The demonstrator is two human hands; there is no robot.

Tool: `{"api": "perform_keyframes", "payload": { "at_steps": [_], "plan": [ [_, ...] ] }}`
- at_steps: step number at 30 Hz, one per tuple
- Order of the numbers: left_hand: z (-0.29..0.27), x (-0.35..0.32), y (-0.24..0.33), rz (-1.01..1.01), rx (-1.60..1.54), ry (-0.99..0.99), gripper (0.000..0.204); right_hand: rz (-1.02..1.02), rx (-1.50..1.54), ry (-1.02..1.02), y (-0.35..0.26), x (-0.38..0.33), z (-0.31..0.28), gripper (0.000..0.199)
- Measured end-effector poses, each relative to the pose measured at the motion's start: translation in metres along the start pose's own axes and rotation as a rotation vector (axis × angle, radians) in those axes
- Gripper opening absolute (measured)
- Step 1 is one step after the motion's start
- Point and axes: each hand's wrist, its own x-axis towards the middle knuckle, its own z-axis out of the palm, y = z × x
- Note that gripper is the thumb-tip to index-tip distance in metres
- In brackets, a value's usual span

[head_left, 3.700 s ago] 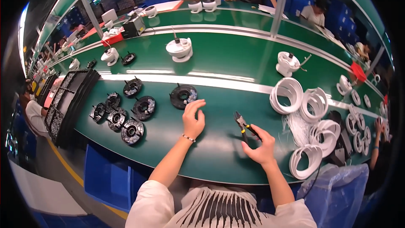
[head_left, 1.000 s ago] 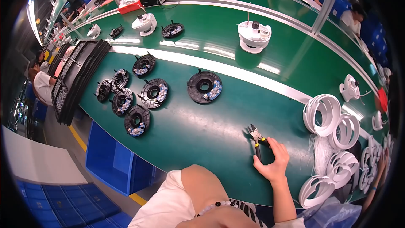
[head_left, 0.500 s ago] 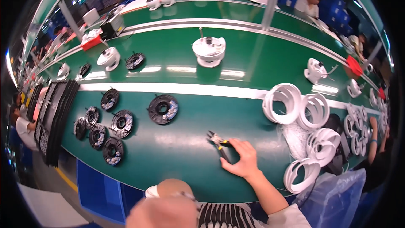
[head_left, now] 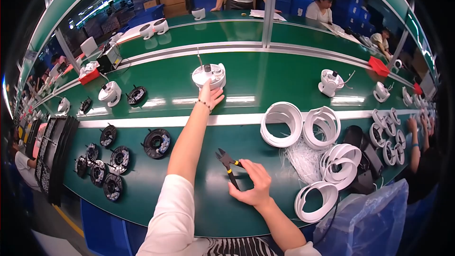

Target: Assembling LED light components into plastic housings and trimming wires on an assembly line.

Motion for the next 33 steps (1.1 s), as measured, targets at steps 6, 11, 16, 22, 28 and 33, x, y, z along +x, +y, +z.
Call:
{"api": "perform_keyframes", "payload": {
  "at_steps": [6,11,16,22,28,33],
  "plan": [
    [0.004,0.037,-0.003,0.026,-0.203,-0.068,0.042,-0.001,0.033,0.095,-0.008,0.006,-0.012,0.057],
    [0.005,-0.038,-0.028,0.205,-0.120,-0.172,0.045,0.053,-0.059,0.109,0.004,0.010,-0.022,0.057],
    [-0.018,-0.147,-0.012,0.079,0.252,-0.244,0.050,0.195,-0.107,0.135,0.020,0.012,-0.033,0.057],
    [-0.040,-0.239,-0.008,0.030,0.413,-0.230,0.057,0.044,-0.160,0.114,0.024,0.018,-0.026,0.055],
    [-0.055,-0.271,-0.030,0.068,0.408,-0.182,0.058,-0.048,-0.196,-0.002,0.018,0.007,-0.015,0.055],
    [-0.050,-0.278,-0.038,0.159,0.481,-0.137,0.055,-0.081,-0.245,-0.015,0.014,0.005,-0.016,0.056]
  ]
}}
